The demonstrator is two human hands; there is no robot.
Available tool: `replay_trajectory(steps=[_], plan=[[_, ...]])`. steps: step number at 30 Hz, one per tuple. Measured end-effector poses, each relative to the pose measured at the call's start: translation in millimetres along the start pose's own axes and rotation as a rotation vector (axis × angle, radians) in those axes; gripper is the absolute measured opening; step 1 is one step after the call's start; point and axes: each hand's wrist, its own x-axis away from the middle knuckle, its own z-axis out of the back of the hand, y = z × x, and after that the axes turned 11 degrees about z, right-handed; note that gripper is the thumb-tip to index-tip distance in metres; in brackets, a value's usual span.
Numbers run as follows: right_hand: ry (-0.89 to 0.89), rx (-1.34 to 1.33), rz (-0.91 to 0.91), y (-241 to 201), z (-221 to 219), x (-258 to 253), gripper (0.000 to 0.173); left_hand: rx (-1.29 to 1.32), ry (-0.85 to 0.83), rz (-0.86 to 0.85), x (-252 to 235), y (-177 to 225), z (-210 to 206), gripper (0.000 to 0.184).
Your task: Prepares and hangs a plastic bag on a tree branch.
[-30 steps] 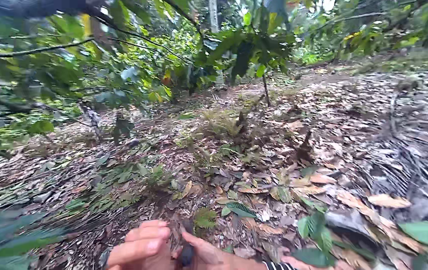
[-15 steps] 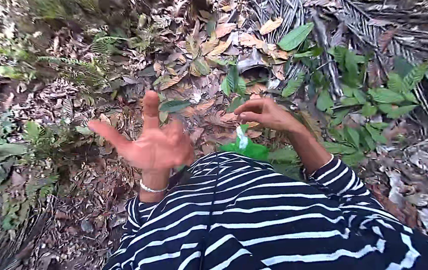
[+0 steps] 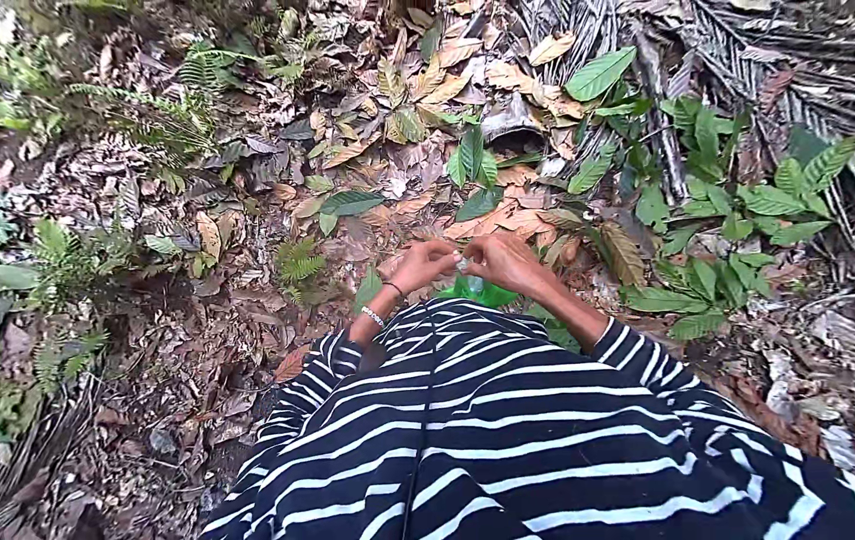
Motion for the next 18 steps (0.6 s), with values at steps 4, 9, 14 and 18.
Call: replay_trajectory(steps=[4, 9, 14, 18], plan=[[-0.012, 0.012, 0.007, 0.3, 2.5, -7.6, 0.025, -0.045, 0.068, -0.188, 1.3, -2.2, 5.8, 0.019], [0.081, -0.205, 0.105, 15.3, 18.3, -11.0, 0.024, 0.057, 0.132, -0.335, -0.3, -1.8, 9.2, 0.015], [0.069, -0.465, 0.113, 22.0, 26.0, -11.7, 0.016, 0.155, 0.082, -0.346, -2.8, 3.0, 1.7, 0.036], [0.058, -0.54, 0.092, 22.1, 27.6, -12.3, 0.016, 0.046, 0.139, -0.411, -13.9, 0.1, -4.1, 0.027]])
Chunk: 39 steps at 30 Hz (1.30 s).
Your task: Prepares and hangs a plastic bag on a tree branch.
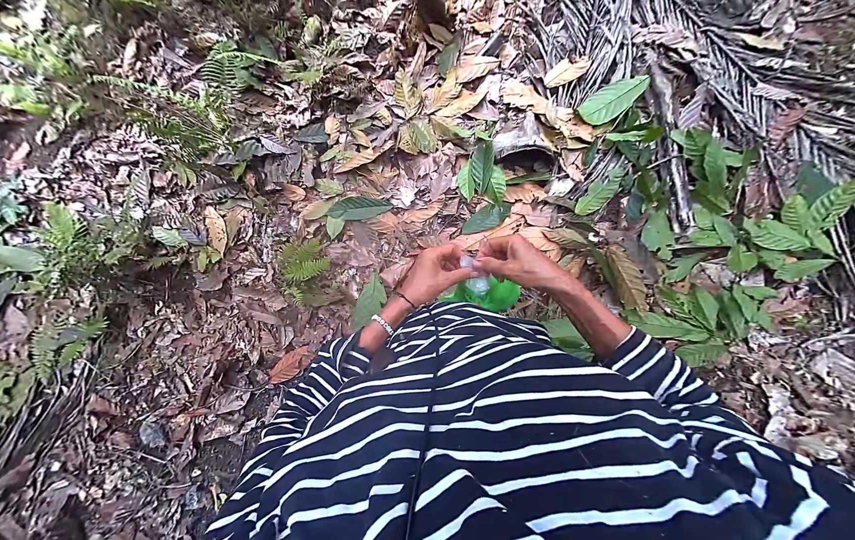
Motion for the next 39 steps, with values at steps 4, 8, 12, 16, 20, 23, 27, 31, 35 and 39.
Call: replay_trajectory(steps=[4, 8, 12, 16, 20, 23, 27, 31, 35, 39], plan=[[0.107, -0.066, -0.026, -0.4, 8.3, -0.4, 0.025, -0.079, 0.007, -0.081, -4.8, -3.7, 2.5, 0.014], [0.094, 0.007, 0.059, 3.9, 20.8, 1.7, 0.018, -0.148, 0.007, -0.164, -6.7, -1.8, -0.2, 0.019], [0.03, 0.009, 0.064, 10.2, 19.3, -0.8, 0.023, -0.151, 0.0, -0.14, -10.9, 0.4, -1.9, 0.022], [0.069, 0.071, 0.015, 13.0, 15.7, -2.5, 0.02, -0.154, -0.004, -0.128, -12.8, 3.7, -1.6, 0.026], [0.118, 0.096, 0.029, 16.8, 20.8, -5.2, 0.015, -0.117, 0.022, -0.118, -14.4, 6.0, -2.3, 0.027], [0.171, 0.057, -0.022, 15.6, 23.7, -7.6, 0.016, -0.152, 0.073, -0.195, -14.9, 6.1, -1.5, 0.03], [0.187, -0.045, -0.088, 14.9, 22.6, -10.6, 0.016, -0.295, 0.118, -0.39, -19.8, 4.8, -1.1, 0.037], [0.191, -0.23, -0.171, 22.6, 19.5, -15.6, 0.015, -0.276, 0.172, -0.366, -23.1, 5.8, -4.4, 0.02], [0.267, -0.453, -0.278, 32.2, 24.6, -15.9, 0.016, -0.228, 0.153, -0.413, -23.7, -0.3, -1.4, 0.003], [0.3, -0.516, -0.29, 40.4, 29.4, -14.6, 0.018, -0.269, 0.056, -0.39, -22.5, -0.3, -0.9, 0.018]])
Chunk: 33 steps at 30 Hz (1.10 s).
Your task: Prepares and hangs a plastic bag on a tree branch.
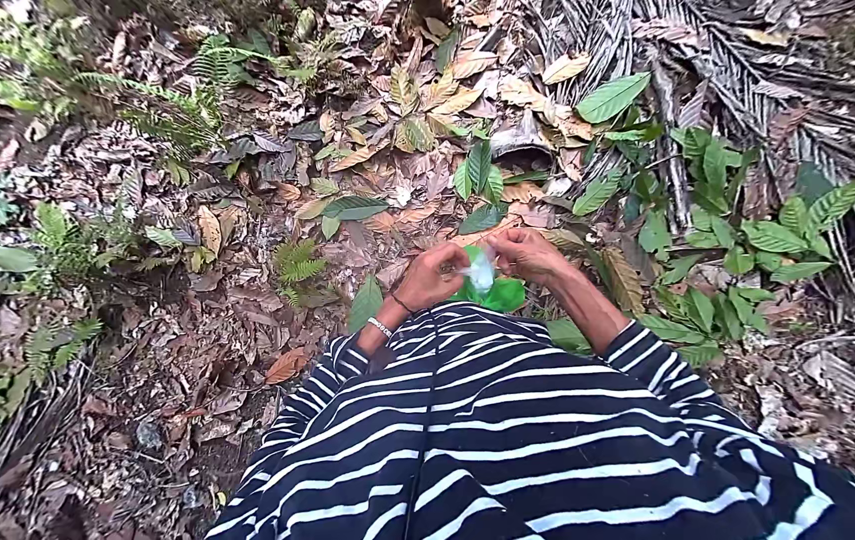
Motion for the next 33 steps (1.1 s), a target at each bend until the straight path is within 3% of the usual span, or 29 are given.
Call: replay_trajectory(steps=[2, 8, 15, 19, 24, 28, 31, 33], plan=[[-0.003, 0.002, 0.021, -0.8, -1.6, 0.8, 0.017, -0.005, -0.069, 0.055, -1.8, 4.4, -0.9, 0.033], [-0.022, 0.109, 0.083, -11.9, -15.2, 7.6, 0.016, -0.218, 0.021, 0.321, 21.8, 11.4, -2.3, 0.041], [-0.033, 0.352, 0.263, -8.8, -1.5, 6.5, 0.016, -0.059, 0.007, 0.211, 5.3, 9.1, -9.3, 0.032], [-0.028, 0.475, 0.369, -20.5, 1.5, 4.3, 0.017, -0.161, -0.127, 0.085, -6.5, 10.7, -13.1, 0.023], [-0.109, 0.505, 0.433, -45.5, -6.9, 7.5, 0.016, -0.31, -0.359, 0.152, -4.6, 20.8, -10.7, 0.032], [-0.123, 0.503, 0.474, -50.9, -9.0, 8.9, 0.018, -0.437, -0.301, 0.188, 20.3, 27.3, -1.5, 0.02], [-0.108, 0.514, 0.481, -61.1, -11.0, 8.2, 0.02, -0.404, -0.426, 0.268, -3.0, 47.0, -0.1, 0.024], [-0.099, 0.518, 0.491, -71.1, -10.9, 7.0, 0.02, -0.383, -0.4, 0.256, -1.5, 48.1, 0.8, 0.022]])
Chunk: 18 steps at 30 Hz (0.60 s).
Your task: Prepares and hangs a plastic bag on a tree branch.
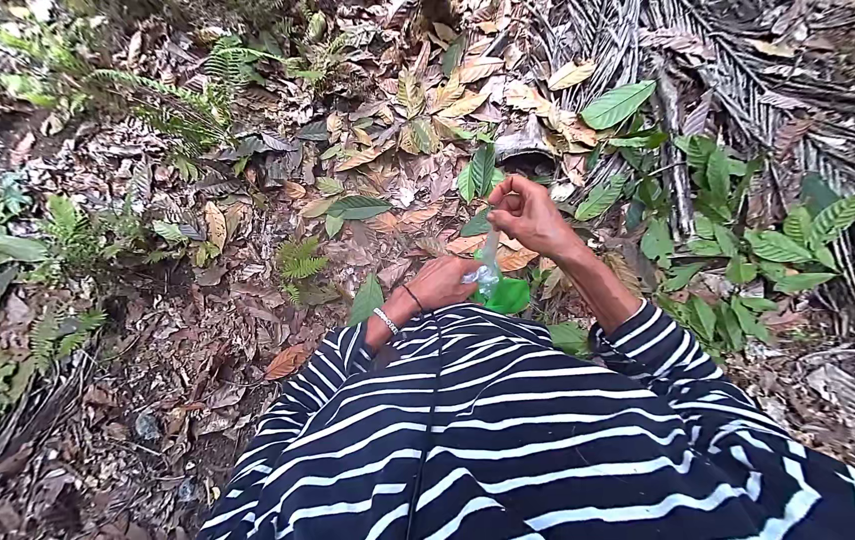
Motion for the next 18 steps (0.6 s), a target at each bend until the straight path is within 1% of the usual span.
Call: replay_trajectory(steps=[2, 3, 4, 5, 7, 9, 10, 11, 12, 13, 14, 15, 16, 17, 18], plan=[[-0.007, 0.017, 0.005, -3.2, 7.8, -2.9, 0.018, -0.004, 0.144, 0.003, 17.0, -5.2, -8.9, 0.011], [-0.031, 0.039, 0.013, -1.2, 11.7, -4.2, 0.017, -0.018, 0.146, 0.053, 21.6, -2.1, -7.3, 0.01], [-0.081, 0.077, 0.025, 2.6, 15.9, -5.9, 0.016, -0.021, 0.108, 0.103, 21.6, 3.0, -3.3, 0.011], [-0.152, 0.13, 0.033, 6.2, 19.7, -6.5, 0.017, 0.011, 0.123, 0.06, 14.7, -2.6, -9.9, 0.016], [-0.31, 0.239, 0.078, 10.9, 23.4, -6.1, 0.024, 0.077, 0.083, -0.015, -3.1, -8.0, -17.1, 0.028], [-0.49, 0.288, 0.13, 9.7, 23.8, -5.9, 0.037, 0.051, 0.077, -0.011, 0.7, -10.8, -18.7, 0.028], [-0.572, 0.304, 0.125, 7.9, 22.0, -5.0, 0.043, 0.008, 0.113, -0.007, 10.4, -13.8, -21.3, 0.023], [-0.633, 0.329, 0.1, 3.9, 19.4, -4.7, 0.039, -0.023, 0.146, -0.014, 16.6, -16.5, -24.1, 0.02], [-0.671, 0.366, 0.065, -0.2, 16.8, -4.3, 0.026, -0.052, 0.153, -0.015, 20.0, -18.1, -26.0, 0.019], [-0.695, 0.408, 0.05, -3.6, 15.6, -4.3, 0.015, -0.08, 0.126, -0.001, 20.9, -16.9, -24.7, 0.019], [-0.711, 0.451, 0.05, -6.1, 15.5, -4.4, 0.012, -0.105, 0.061, 0.037, 19.0, -10.4, -18.2, 0.02], [-0.719, 0.486, 0.057, -8.2, 15.5, -3.5, 0.012, -0.116, -0.044, 0.091, 13.2, 0.9, -7.8, 0.023], [-0.731, 0.517, 0.054, -10.5, 14.7, -1.5, 0.013, -0.119, -0.116, 0.099, 2.5, 4.8, -4.2, 0.028], [-0.738, 0.536, 0.045, -12.1, 12.7, 1.1, 0.014, -0.142, -0.144, 0.096, -2.7, 3.9, -5.2, 0.03], [-0.734, 0.543, 0.039, -14.2, 10.5, 3.8, 0.014, -0.182, -0.13, 0.09, -1.3, 0.1, -9.3, 0.028]])
